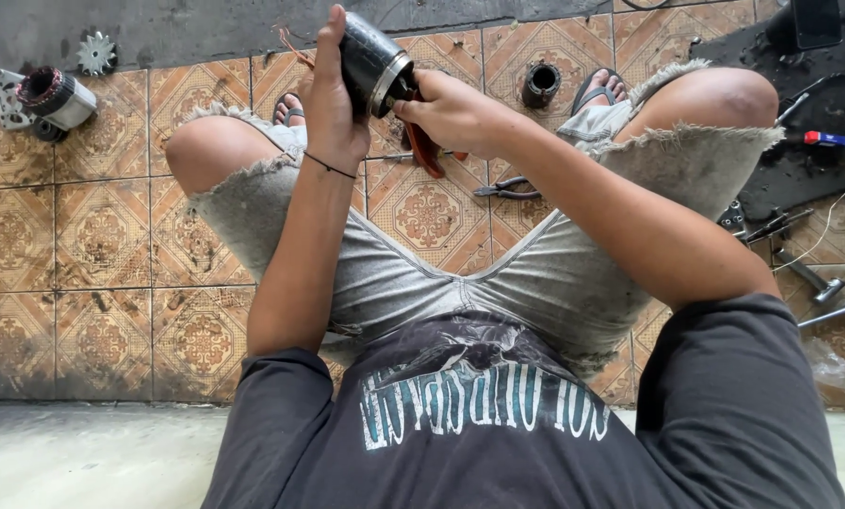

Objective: The person sits on the floor and uses pliers to pull and adjust copper wires inside a cylindrical motor housing. They repeatedly insert and remove the wires, manipulating them with their hands and the tool.

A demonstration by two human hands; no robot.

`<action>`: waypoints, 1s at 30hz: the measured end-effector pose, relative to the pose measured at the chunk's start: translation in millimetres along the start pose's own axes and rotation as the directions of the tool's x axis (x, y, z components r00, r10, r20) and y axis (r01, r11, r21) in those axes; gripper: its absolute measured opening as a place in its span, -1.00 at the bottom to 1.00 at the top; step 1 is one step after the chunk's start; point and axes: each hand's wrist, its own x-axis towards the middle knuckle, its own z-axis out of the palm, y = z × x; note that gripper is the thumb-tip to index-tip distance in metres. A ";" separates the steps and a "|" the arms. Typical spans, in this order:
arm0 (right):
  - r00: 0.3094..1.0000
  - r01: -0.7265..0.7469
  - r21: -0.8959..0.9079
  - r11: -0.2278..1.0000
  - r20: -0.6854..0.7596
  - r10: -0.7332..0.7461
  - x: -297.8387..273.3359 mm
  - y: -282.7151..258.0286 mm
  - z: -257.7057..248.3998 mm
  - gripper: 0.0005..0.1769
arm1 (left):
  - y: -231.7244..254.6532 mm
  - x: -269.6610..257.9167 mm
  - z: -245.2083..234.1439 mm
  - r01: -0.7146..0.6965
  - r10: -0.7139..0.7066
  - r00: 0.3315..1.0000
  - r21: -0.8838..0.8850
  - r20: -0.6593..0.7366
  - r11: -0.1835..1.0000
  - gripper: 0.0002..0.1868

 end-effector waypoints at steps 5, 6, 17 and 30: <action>1.000 0.019 0.000 1.000 -0.016 -0.019 -3.5 -1.2 -4.0 -0.87 | 5.0 -5.6 0.1 -0.011 0.009 0.999 0.059 0.032 0.998 -0.29; 1.000 -0.004 -0.018 1.000 0.002 0.004 -7.8 -5.7 -6.2 -0.87 | 6.5 -5.9 1.0 0.019 -0.021 0.998 0.050 0.052 0.999 -0.21; 0.998 -0.055 -0.234 0.971 -0.004 0.056 -23.9 -19.6 -8.9 -0.82 | -14.5 38.6 -18.5 0.084 -0.042 0.968 -0.166 0.246 0.982 -0.29; 0.998 -0.011 -0.396 0.918 -0.056 -0.012 -30.1 -16.5 2.6 -0.82 | -21.2 63.9 -26.6 0.107 0.054 0.938 -0.433 0.343 0.895 -0.54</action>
